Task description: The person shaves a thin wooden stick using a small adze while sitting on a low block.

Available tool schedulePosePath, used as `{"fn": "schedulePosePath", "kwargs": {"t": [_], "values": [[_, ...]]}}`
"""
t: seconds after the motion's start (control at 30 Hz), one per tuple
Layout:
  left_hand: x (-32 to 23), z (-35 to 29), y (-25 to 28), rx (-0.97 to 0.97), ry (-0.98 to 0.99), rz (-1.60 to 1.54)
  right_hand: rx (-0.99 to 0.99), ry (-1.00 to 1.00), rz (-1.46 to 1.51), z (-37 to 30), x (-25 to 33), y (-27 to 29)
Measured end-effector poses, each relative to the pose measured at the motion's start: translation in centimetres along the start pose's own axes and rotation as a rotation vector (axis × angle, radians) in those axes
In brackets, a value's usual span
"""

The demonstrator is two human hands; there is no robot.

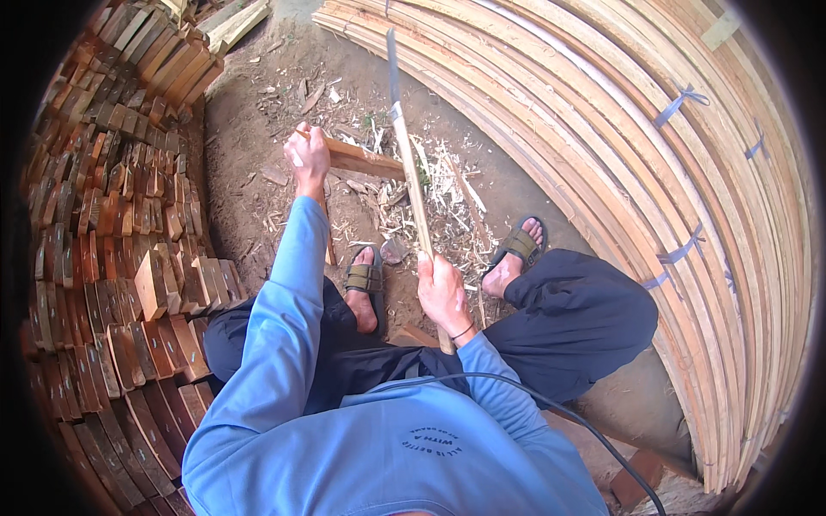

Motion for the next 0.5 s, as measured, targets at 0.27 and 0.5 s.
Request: {"fn": "schedulePosePath", "kwargs": {"t": [0.27,0.5], "values": [[0.2,-0.1,-0.3,0.012,-0.02,0.057,0.015,0.029,-0.252,0.2,-0.4,0.1],[-0.1,0.3,-0.7,0.047,-0.011,0.065,0.101,-0.065,-0.316,0.7,-3.9,-3.2]]}}
Point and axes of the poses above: each hand's wrist, its own z-axis towards the middle knuckle, its own y-axis out of the back of the hand, x = y × z, the point moved 1 cm from there along z, towards the middle knuckle, and after that the axes turned 14 degrees about x, right-handed, at the moved point
